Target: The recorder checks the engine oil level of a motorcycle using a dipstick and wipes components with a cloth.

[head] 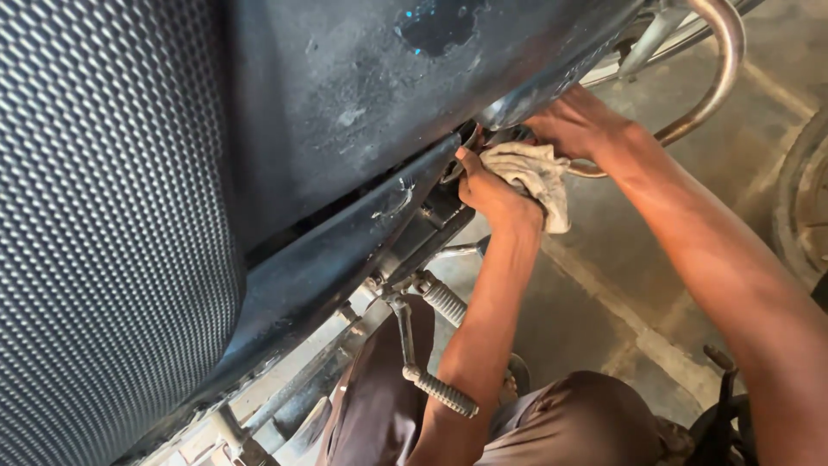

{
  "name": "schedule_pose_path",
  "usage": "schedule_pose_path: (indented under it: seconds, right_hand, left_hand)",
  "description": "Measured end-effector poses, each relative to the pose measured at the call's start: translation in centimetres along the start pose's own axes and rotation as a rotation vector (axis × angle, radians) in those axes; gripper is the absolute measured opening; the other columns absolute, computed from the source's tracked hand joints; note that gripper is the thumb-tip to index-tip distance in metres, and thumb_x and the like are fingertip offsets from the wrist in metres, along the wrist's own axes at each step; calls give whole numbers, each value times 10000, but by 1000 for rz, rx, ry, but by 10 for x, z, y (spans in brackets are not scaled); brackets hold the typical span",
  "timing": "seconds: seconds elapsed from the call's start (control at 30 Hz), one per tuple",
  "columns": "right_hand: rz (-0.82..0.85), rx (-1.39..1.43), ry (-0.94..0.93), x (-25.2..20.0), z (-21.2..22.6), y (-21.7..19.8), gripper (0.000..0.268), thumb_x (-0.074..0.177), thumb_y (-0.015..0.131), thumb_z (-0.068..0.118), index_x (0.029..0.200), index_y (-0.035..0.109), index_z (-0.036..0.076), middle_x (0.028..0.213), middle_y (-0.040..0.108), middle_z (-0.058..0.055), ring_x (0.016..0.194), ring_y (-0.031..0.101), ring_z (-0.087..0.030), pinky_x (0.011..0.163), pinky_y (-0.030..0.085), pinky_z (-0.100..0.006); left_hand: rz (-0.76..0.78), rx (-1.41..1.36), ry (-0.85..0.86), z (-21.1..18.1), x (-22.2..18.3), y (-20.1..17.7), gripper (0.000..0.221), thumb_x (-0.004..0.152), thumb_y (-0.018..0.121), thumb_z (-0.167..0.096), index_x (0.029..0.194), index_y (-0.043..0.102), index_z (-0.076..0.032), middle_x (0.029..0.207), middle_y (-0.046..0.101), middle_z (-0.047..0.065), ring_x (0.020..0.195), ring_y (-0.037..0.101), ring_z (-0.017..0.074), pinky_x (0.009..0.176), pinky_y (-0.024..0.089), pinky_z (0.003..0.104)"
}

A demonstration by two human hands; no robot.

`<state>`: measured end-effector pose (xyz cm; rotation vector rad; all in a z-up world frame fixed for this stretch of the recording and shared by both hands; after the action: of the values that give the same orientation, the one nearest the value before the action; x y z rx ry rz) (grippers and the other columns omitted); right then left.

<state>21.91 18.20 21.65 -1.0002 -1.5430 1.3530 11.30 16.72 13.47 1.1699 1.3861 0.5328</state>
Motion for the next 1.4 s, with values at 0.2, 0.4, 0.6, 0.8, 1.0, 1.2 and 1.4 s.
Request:
schedule_pose_path:
  seconds: [0.2, 0.4, 0.6, 0.8, 1.0, 1.2, 1.4]
  right_hand:
    - [136, 20, 120, -1, -26, 33, 565, 776, 784, 164, 1326, 662, 121, 1383, 643, -158, 1327, 583, -362, 1106, 486, -454]
    - [-1, -32, 3, -8, -9, 17, 665, 655, 812, 195, 1291, 654, 84, 1353, 625, -191, 1294, 546, -411, 1075, 451, -493]
    - [79, -100, 114, -18, -39, 46, 574, 872, 695, 124, 1437, 594, 150, 1518, 543, -157, 1423, 506, -377, 1183, 417, -462]
    - [-23, 201, 140, -28, -30, 31, 535, 948, 670, 100, 1463, 525, 79, 1595, 403, -158, 1482, 356, -390, 1212, 278, -482]
    - [-304, 547, -110, -34, -9, 2, 528, 935, 611, 41, 1453, 569, 133, 1686, 378, -154, 1577, 360, -335, 1321, 313, -467]
    - [-371, 165, -353, -29, 5, 0, 606, 899, 696, 34, 1477, 519, 77, 1615, 429, -174, 1509, 397, -427, 1265, 322, -588]
    - [-135, 73, -61, -11, 24, -12, 463, 868, 710, 183, 1325, 660, 130, 1515, 528, -161, 1402, 473, -435, 1178, 389, -561]
  left_hand:
    - [-8, 39, 8, 6, 8, -11, 462, 1111, 470, -346, 1211, 664, 62, 1108, 690, 154, 912, 682, 268, 816, 576, 393]
    - [-28, -12, -116, 0, -8, -1, 416, 1089, 468, -348, 1168, 651, 17, 1108, 688, 125, 919, 683, 256, 831, 567, 400]
    - [-28, 15, -97, 2, -2, -1, 424, 1085, 462, -345, 1139, 648, 32, 1093, 688, 127, 918, 684, 252, 821, 573, 384]
    - [-150, 112, -69, -2, -6, -2, 419, 1073, 473, -357, 1125, 656, 16, 1082, 686, 108, 877, 657, 224, 773, 541, 361]
    - [-167, 112, -10, -1, -2, -3, 423, 1072, 481, -345, 1121, 644, 42, 1099, 688, 116, 902, 661, 225, 803, 546, 362]
    - [-165, 98, -20, 0, -3, -4, 425, 1069, 488, -319, 1122, 637, 75, 1099, 686, 146, 891, 657, 244, 790, 539, 370]
    - [-148, 98, -41, -4, -5, -4, 431, 1054, 488, -316, 1138, 648, 76, 1093, 700, 125, 870, 665, 216, 745, 546, 336]
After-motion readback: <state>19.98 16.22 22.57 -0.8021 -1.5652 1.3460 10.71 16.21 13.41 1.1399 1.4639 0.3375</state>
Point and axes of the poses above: each hand's wrist, its own x-axis towards the middle knuckle, its own y-axis out of the palm, z = x × y, the point moved 7 cm from there along x, towards the middle knuckle
